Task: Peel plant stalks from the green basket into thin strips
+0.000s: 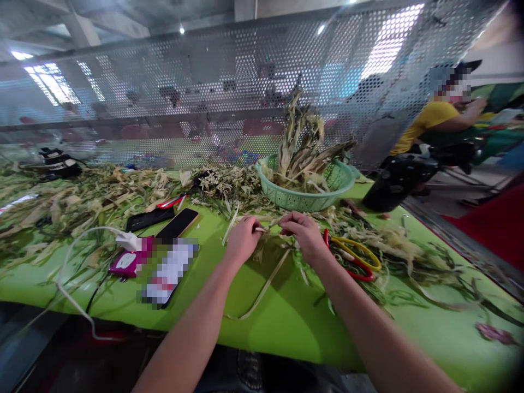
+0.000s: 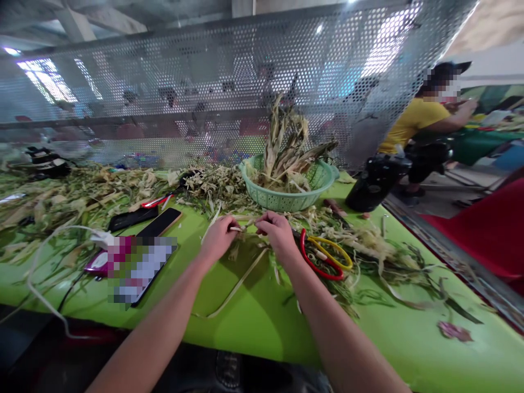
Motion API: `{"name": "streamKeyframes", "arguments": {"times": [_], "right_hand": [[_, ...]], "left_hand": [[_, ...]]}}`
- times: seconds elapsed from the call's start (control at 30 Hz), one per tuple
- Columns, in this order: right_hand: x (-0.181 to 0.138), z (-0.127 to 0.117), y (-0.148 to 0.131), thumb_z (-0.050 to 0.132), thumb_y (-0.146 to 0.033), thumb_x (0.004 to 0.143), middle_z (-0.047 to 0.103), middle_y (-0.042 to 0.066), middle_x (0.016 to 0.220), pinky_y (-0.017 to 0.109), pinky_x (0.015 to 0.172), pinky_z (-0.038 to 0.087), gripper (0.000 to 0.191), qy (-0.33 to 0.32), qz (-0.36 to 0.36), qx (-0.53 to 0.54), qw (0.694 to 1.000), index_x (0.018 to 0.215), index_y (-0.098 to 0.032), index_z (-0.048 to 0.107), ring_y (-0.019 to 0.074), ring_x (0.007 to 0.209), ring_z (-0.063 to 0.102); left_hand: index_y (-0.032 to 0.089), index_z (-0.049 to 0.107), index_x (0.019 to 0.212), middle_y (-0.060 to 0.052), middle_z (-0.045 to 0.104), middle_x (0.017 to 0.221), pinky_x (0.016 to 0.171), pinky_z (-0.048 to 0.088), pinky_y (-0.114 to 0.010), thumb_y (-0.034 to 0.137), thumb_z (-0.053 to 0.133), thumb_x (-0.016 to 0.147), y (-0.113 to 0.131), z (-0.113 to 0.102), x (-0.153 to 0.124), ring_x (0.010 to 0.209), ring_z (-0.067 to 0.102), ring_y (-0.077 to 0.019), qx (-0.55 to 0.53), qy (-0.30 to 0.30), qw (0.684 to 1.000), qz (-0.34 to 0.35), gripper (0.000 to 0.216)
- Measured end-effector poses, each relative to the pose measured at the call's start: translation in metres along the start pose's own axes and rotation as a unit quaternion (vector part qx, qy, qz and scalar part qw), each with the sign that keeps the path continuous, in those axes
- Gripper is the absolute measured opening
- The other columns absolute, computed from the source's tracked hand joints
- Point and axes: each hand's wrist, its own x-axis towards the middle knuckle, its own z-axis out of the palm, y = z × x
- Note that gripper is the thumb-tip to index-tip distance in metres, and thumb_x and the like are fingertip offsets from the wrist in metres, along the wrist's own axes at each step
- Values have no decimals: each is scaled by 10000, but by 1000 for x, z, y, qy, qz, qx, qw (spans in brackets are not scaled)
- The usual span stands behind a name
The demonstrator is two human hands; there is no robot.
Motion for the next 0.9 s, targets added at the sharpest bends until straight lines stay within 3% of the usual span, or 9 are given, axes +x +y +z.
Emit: {"name": "streamKeyframes", "arguments": {"times": [0.13, 0.23, 0.4, 0.57, 0.9], "right_hand": [[-8, 7, -14, 619, -235, 640, 676, 43, 859, 279, 582, 440, 74, -43, 6, 162, 986, 648, -198, 556, 123, 558, 534], [-11, 10, -16, 586, -240, 650, 660, 39, 821, 305, 606, 475, 91, -62, 35, 222, 972, 681, -219, 503, 148, 580, 566], [-8, 10, -12, 555, -216, 651, 612, 15, 719, 330, 673, 508, 85, -69, 82, 281, 954, 698, -232, 486, 167, 622, 589], [-8, 11, -12, 558, -203, 678, 592, 11, 719, 318, 683, 506, 56, -99, 85, 320, 938, 686, -226, 507, 157, 629, 570], [-11, 9, -15, 600, -216, 677, 595, 21, 746, 346, 719, 512, 65, -129, 78, 268, 952, 707, -209, 543, 172, 660, 586]], "left_hand": [[188, 552, 731, -24, 618, 798, 640, 382, -259, 138, 549, 825, 8, 0, -1, 702, 527, -148, -57, -25, 998, -12, 106], [183, 553, 742, -2, 591, 749, 629, 385, -244, 228, 528, 857, 10, 0, 0, 676, 511, -127, -201, -44, 978, -29, 126], [183, 549, 745, 3, 554, 700, 553, 382, -217, 385, 635, 789, 11, 1, -1, 593, 477, -92, -476, -51, 870, -119, 223], [188, 609, 814, -42, 637, 897, 546, 387, -216, 410, 674, 773, 12, 0, -4, 600, 476, -72, -578, -81, 804, -113, 235], [155, 579, 740, 14, 574, 771, 509, 337, -185, 402, 679, 752, 8, -1, -1, 539, 387, -43, -571, -49, 813, -104, 267]]}}
